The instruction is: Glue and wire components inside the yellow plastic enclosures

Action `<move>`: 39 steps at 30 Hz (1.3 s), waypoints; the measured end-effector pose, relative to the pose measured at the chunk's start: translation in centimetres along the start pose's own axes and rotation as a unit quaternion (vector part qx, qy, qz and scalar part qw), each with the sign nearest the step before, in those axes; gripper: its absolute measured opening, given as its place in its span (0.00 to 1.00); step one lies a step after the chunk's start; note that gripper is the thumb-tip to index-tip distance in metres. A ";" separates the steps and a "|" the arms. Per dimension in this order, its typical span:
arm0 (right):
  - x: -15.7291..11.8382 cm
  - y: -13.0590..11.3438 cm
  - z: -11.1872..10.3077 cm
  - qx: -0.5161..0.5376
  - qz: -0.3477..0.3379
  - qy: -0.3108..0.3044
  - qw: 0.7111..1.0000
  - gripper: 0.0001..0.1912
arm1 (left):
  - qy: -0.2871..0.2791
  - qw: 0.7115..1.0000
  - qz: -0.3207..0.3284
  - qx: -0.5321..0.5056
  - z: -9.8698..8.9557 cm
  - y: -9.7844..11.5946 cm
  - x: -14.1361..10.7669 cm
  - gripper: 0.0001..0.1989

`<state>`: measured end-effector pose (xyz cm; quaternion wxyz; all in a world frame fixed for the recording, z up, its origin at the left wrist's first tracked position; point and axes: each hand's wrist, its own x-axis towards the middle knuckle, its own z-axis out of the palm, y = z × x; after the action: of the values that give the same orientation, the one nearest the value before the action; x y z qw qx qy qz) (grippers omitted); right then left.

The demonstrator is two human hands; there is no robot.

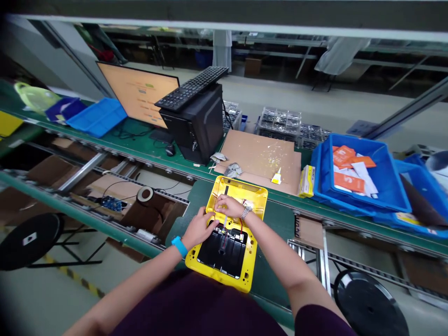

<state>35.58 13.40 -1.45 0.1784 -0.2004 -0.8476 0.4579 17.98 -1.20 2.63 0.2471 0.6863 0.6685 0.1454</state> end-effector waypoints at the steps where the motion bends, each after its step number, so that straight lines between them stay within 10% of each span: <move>1: 0.0 0.1 0.1 -0.001 -0.001 0.000 1.000 0.06 | 0.005 1.000 0.000 -0.003 0.1 0.0 0.0 0.20; 17: 2.0 0.7 0.6 -0.056 -0.058 -0.015 0.997 0.05 | 0.035 0.999 0.003 -0.006 0.8 0.2 0.0 0.18; 24: 3.0 -0.2 -0.4 -0.013 0.052 0.121 0.991 0.21 | 0.007 1.000 0.018 -0.020 0.2 -0.2 -0.1 0.22; 28: 0.6 -2.9 -1.7 0.057 0.112 0.255 0.959 0.15 | 0.011 0.997 -0.006 -0.075 0.4 -4.6 -2.6 0.25; 32: -4.4 -7.8 -0.3 0.161 0.154 0.365 0.904 0.15 | 0.097 0.965 -0.217 -0.111 1.1 -12.3 -6.4 0.28; 34: -6.5 -10.8 2.1 0.198 0.166 0.370 0.892 0.14 | 0.046 0.937 -0.340 -0.063 1.4 -15.7 -7.7 0.30; 39: -7.9 -17.6 9.5 0.265 0.187 0.266 0.908 0.12 | -0.062 0.948 -0.311 -0.028 2.7 -19.5 -8.5 0.33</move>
<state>34.66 -6.06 7.65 0.3553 -0.4146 -0.5628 0.6205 2.36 -10.27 -8.94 0.3398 0.4447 0.8279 0.0373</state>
